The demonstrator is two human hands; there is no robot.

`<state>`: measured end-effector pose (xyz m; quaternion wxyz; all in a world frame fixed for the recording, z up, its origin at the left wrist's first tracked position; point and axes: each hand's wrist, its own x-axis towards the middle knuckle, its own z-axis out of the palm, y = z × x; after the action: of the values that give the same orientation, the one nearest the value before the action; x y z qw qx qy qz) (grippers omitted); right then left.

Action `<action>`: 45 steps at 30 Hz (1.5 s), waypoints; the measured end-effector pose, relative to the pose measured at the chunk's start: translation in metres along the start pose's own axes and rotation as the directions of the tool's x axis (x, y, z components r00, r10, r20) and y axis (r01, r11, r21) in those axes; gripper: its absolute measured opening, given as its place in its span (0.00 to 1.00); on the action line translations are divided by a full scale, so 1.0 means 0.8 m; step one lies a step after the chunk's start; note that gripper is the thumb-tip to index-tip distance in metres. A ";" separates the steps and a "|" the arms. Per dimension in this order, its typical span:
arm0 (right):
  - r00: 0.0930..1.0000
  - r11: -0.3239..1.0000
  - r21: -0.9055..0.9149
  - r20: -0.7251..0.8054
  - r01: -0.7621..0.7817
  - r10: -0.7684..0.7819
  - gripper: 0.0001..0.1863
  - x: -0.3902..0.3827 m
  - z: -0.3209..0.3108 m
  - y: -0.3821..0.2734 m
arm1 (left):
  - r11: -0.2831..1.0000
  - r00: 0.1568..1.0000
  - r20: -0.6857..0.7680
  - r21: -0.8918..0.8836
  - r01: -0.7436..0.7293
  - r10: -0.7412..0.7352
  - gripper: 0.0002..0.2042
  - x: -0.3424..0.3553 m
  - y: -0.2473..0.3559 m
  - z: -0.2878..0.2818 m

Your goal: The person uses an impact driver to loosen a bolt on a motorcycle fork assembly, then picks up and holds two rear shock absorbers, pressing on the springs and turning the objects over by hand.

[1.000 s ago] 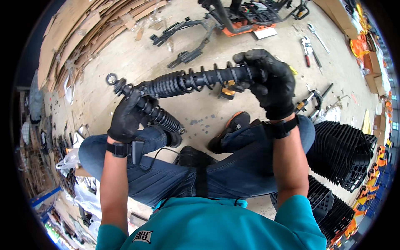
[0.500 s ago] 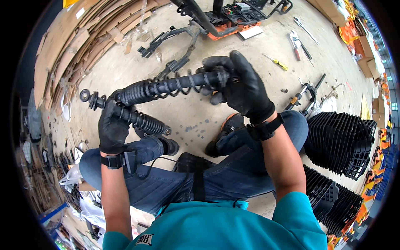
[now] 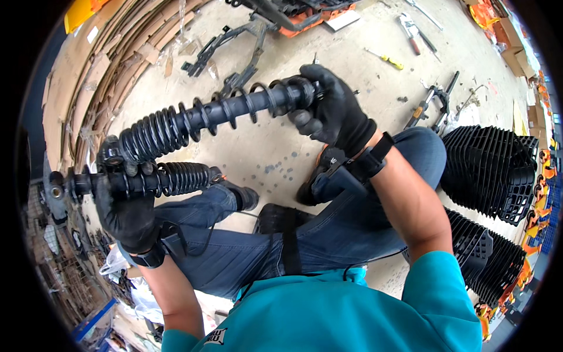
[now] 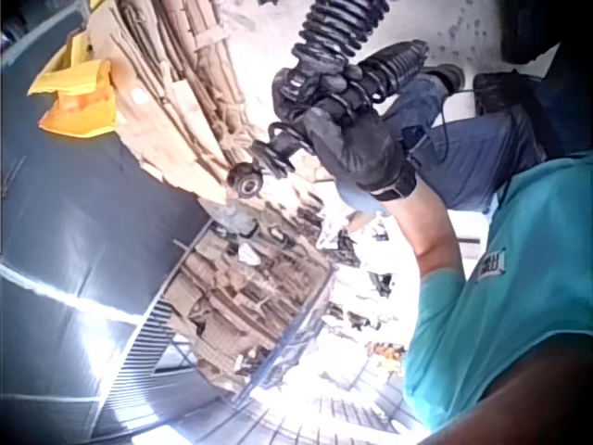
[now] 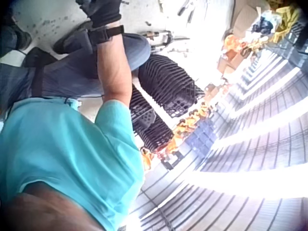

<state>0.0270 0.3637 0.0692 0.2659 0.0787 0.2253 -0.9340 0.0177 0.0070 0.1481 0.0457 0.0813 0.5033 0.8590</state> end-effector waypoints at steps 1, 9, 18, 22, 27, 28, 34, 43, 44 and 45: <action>0.999 0.999 0.039 0.033 -0.015 0.014 0.28 0.003 -0.006 0.003 | 0.999 1.000 -0.013 -0.042 0.022 -0.023 0.24 -0.005 0.010 0.004; 0.994 0.984 0.160 0.086 -0.079 0.066 0.31 0.010 0.001 0.009 | 0.996 0.999 -0.038 -0.085 -0.023 0.019 0.24 -0.014 0.026 -0.002; 0.985 0.991 0.111 0.165 -0.071 0.052 0.30 0.009 -0.003 0.011 | 0.998 0.990 -0.140 -0.059 0.006 -0.014 0.23 -0.010 0.032 0.005; 0.992 0.995 0.091 0.123 -0.032 0.021 0.29 0.004 -0.002 0.009 | 0.997 0.996 -0.061 -0.056 0.059 -0.062 0.23 -0.005 0.033 -0.004; 0.998 0.997 0.078 0.062 0.024 -0.029 0.29 0.001 0.006 0.009 | 0.999 0.975 -0.220 0.046 0.016 -0.006 0.25 -0.008 0.027 0.011; 0.998 0.997 0.069 0.053 0.039 -0.043 0.29 0.000 0.009 0.009 | 0.998 0.978 -0.207 0.060 0.027 -0.014 0.25 -0.007 0.025 0.008; 0.994 0.995 -0.011 0.057 0.094 -0.093 0.31 -0.002 0.006 0.006 | 0.992 0.990 -0.065 -0.024 0.126 -0.127 0.20 -0.001 0.022 -0.006; 0.845 0.714 -0.505 0.063 0.485 -0.530 0.22 -0.002 0.006 0.022 | 0.993 0.979 -0.182 0.059 0.102 -0.090 0.19 0.013 0.004 0.018; 0.992 0.992 -0.018 0.004 0.127 -0.127 0.27 -0.006 0.027 0.007 | 0.993 0.982 -0.158 0.039 0.115 -0.107 0.18 0.012 0.005 0.011; 0.988 0.987 -0.090 -0.065 0.134 -0.140 0.31 -0.007 0.038 0.004 | 0.994 0.985 -0.133 0.001 0.108 -0.107 0.17 0.013 0.003 0.009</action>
<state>0.0326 0.3500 0.0966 0.1958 0.0848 0.2792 -0.9362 0.0084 0.0135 0.1546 0.0581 -0.0031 0.5123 0.8568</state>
